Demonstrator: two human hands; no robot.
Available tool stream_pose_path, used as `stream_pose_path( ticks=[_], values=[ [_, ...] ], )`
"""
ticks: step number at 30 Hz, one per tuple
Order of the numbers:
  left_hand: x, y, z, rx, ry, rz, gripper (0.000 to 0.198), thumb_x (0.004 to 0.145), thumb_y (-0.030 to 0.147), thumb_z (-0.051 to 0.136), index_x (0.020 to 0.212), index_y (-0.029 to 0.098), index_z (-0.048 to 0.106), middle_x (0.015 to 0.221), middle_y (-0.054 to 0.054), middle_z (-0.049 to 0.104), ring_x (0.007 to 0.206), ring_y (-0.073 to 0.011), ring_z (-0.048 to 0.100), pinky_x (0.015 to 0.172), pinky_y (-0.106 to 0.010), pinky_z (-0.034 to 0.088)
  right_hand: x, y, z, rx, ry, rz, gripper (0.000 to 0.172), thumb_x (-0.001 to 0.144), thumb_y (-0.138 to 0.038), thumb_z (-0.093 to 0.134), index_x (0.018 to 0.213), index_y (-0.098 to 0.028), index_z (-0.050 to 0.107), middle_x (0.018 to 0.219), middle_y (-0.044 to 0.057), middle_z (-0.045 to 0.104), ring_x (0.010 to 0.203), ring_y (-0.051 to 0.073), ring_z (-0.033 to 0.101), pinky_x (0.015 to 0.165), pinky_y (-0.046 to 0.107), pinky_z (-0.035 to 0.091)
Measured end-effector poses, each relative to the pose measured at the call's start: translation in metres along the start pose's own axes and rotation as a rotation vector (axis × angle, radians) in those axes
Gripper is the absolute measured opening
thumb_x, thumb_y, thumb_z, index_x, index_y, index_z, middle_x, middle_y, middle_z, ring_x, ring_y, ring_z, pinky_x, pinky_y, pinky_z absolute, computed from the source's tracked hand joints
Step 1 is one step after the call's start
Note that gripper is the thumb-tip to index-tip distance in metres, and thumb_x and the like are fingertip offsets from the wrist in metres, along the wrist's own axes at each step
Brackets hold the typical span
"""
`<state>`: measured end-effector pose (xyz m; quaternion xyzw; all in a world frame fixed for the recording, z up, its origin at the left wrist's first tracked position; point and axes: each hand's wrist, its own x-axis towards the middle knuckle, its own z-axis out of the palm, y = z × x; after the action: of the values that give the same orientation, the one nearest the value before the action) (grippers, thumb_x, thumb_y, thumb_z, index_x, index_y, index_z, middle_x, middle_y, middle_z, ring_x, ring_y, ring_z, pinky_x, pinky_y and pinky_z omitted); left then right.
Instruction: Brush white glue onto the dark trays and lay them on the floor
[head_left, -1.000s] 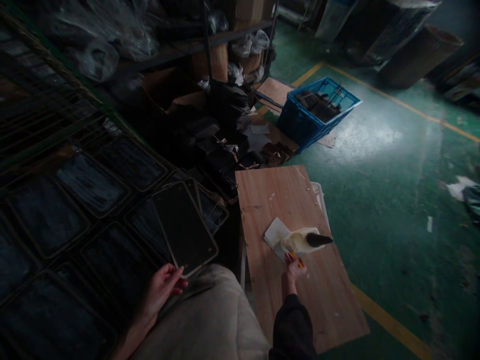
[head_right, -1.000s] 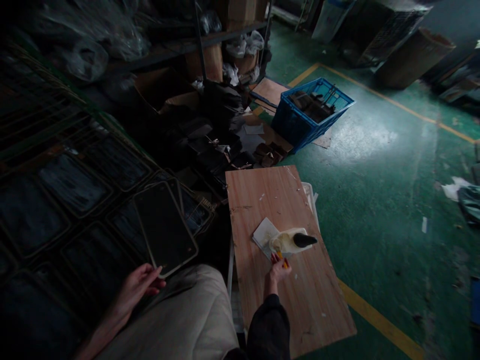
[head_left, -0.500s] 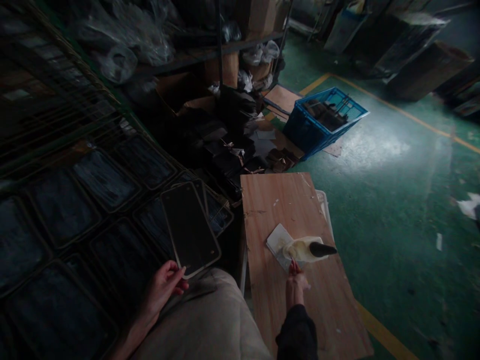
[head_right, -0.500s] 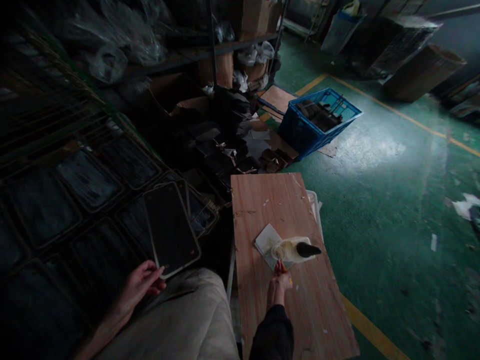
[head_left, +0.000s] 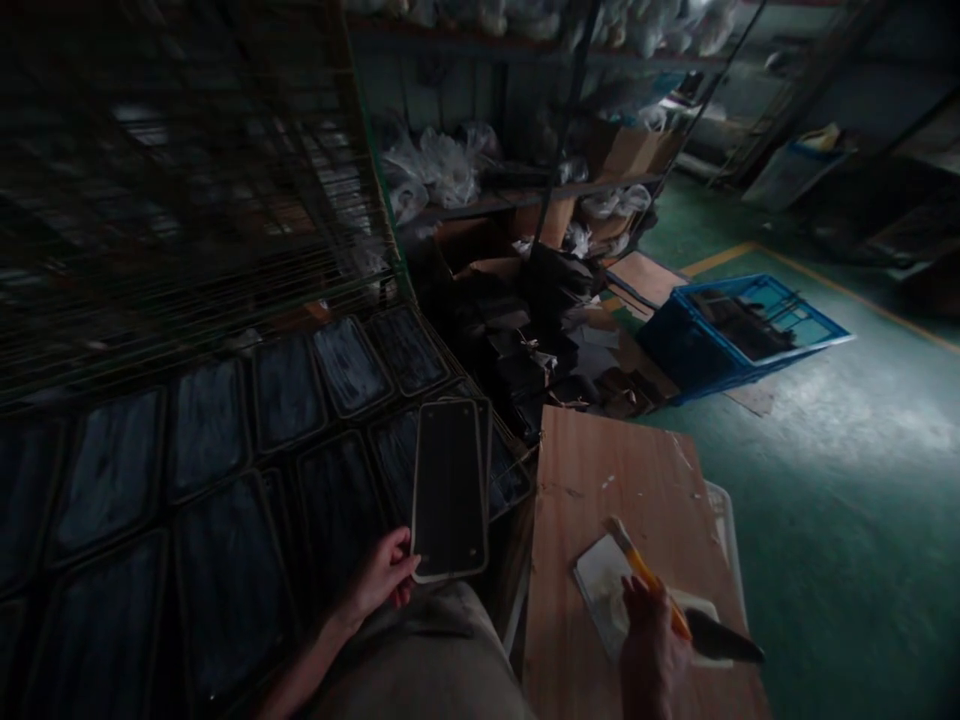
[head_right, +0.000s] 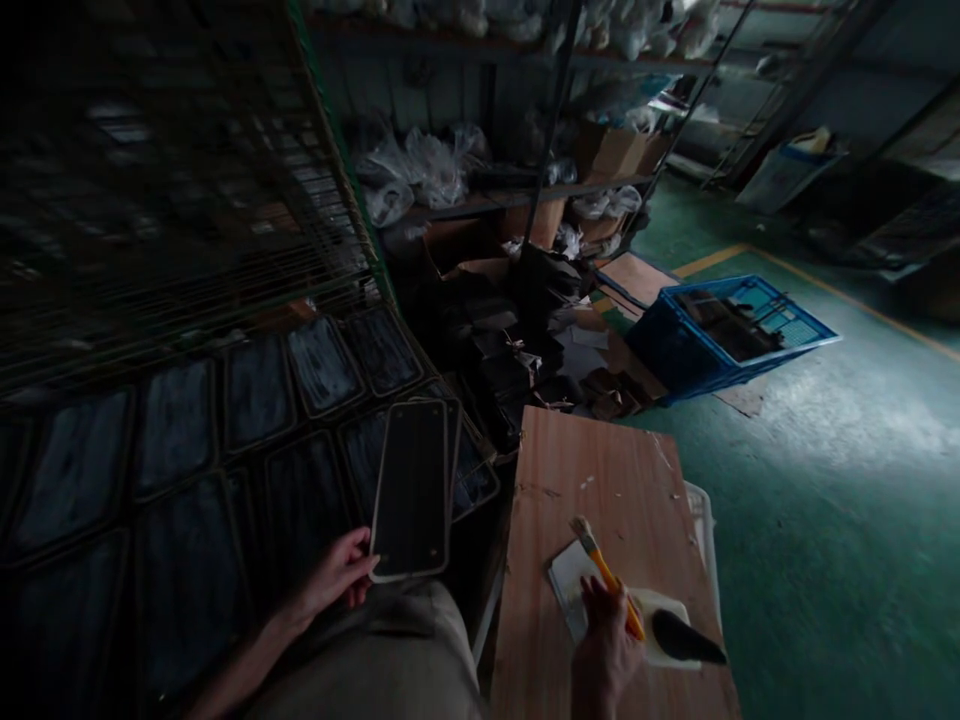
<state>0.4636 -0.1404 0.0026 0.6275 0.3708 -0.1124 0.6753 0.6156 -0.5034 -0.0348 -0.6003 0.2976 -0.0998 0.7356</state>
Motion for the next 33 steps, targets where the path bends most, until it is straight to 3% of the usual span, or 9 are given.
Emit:
stream_pose_path(
  ticks=[2, 7, 11, 15, 21, 26, 30, 33],
  values=[
    [0.002, -0.001, -0.002, -0.005, -0.001, -0.001, 0.046, 0.064, 0.055, 0.069, 0.088, 0.020, 0.050, 0.050, 0.006, 0.058, 0.035, -0.0110, 0.054, 0.033, -0.018, 0.036, -0.011, -0.028, 0.045, 0.037, -0.060, -0.010, 0.038, 0.071, -0.045, 0.078, 0.094, -0.017, 0.067, 0.069, 0.001, 0.072, 0.061, 0.017, 0.071, 0.056, 0.024, 0.060],
    [0.009, -0.003, -0.009, 0.025, -0.066, 0.011, 0.038, 0.066, 0.047, 0.068, 0.086, 0.020, 0.050, 0.045, 0.008, 0.055, 0.031, -0.0104, 0.050, 0.034, -0.019, 0.034, -0.065, -0.076, 0.148, -0.142, -0.590, -0.265, 0.037, 0.085, -0.046, 0.066, 0.106, -0.016, 0.065, 0.076, 0.002, 0.071, 0.060, 0.016, 0.068, 0.058, 0.029, 0.057],
    [0.011, -0.004, -0.010, 0.026, -0.077, 0.022, 0.033, 0.067, 0.044, 0.068, 0.082, 0.021, 0.048, 0.045, 0.007, 0.057, 0.030, -0.0099, 0.049, 0.033, -0.018, 0.033, -0.092, -0.077, 0.203, -0.419, -0.944, -0.444, 0.037, 0.089, -0.048, 0.059, 0.108, -0.017, 0.065, 0.076, 0.004, 0.071, 0.064, 0.018, 0.069, 0.058, 0.027, 0.055],
    [0.012, -0.012, -0.003, -0.047, -0.057, 0.045, 0.036, 0.068, 0.048, 0.068, 0.078, 0.023, 0.044, 0.046, 0.008, 0.055, 0.031, -0.0105, 0.051, 0.033, -0.018, 0.032, -0.093, -0.072, 0.240, -0.630, -1.143, -0.633, 0.035, 0.093, -0.045, 0.052, 0.110, -0.018, 0.067, 0.079, 0.004, 0.072, 0.067, 0.016, 0.069, 0.059, 0.023, 0.052],
    [0.009, -0.019, 0.007, -0.103, 0.075, 0.097, 0.035, 0.071, 0.049, 0.066, 0.075, 0.023, 0.042, 0.047, 0.007, 0.055, 0.034, -0.0117, 0.054, 0.032, -0.018, 0.032, -0.090, -0.077, 0.278, -0.868, -1.243, -1.024, 0.033, 0.097, -0.038, 0.045, 0.113, -0.020, 0.067, 0.080, 0.004, 0.073, 0.069, 0.017, 0.069, 0.057, 0.021, 0.046],
    [0.009, -0.018, 0.008, -0.136, 0.085, 0.093, 0.034, 0.070, 0.048, 0.067, 0.073, 0.023, 0.043, 0.048, 0.007, 0.055, 0.033, -0.0110, 0.053, 0.033, -0.019, 0.032, -0.094, -0.074, 0.294, -0.941, -1.300, -1.167, 0.033, 0.098, -0.035, 0.041, 0.114, -0.023, 0.067, 0.094, 0.004, 0.074, 0.075, 0.016, 0.069, 0.059, 0.021, 0.045],
    [0.009, -0.021, 0.006, -0.146, 0.074, 0.114, 0.033, 0.072, 0.048, 0.065, 0.076, 0.023, 0.044, 0.052, 0.006, 0.057, 0.035, -0.0122, 0.055, 0.034, -0.021, 0.034, -0.094, -0.065, 0.288, -0.978, -1.328, -1.181, 0.034, 0.098, -0.035, 0.041, 0.114, -0.022, 0.067, 0.093, 0.005, 0.074, 0.073, 0.016, 0.069, 0.057, 0.021, 0.044],
    [0.007, -0.022, 0.004, -0.153, 0.059, 0.132, 0.033, 0.073, 0.049, 0.063, 0.077, 0.023, 0.044, 0.051, 0.007, 0.057, 0.036, -0.0119, 0.055, 0.035, -0.021, 0.035, -0.095, -0.065, 0.267, -1.016, -1.339, -1.145, 0.034, 0.099, -0.035, 0.040, 0.111, -0.021, 0.068, 0.087, 0.005, 0.074, 0.069, 0.017, 0.068, 0.055, 0.022, 0.043]
  ],
)
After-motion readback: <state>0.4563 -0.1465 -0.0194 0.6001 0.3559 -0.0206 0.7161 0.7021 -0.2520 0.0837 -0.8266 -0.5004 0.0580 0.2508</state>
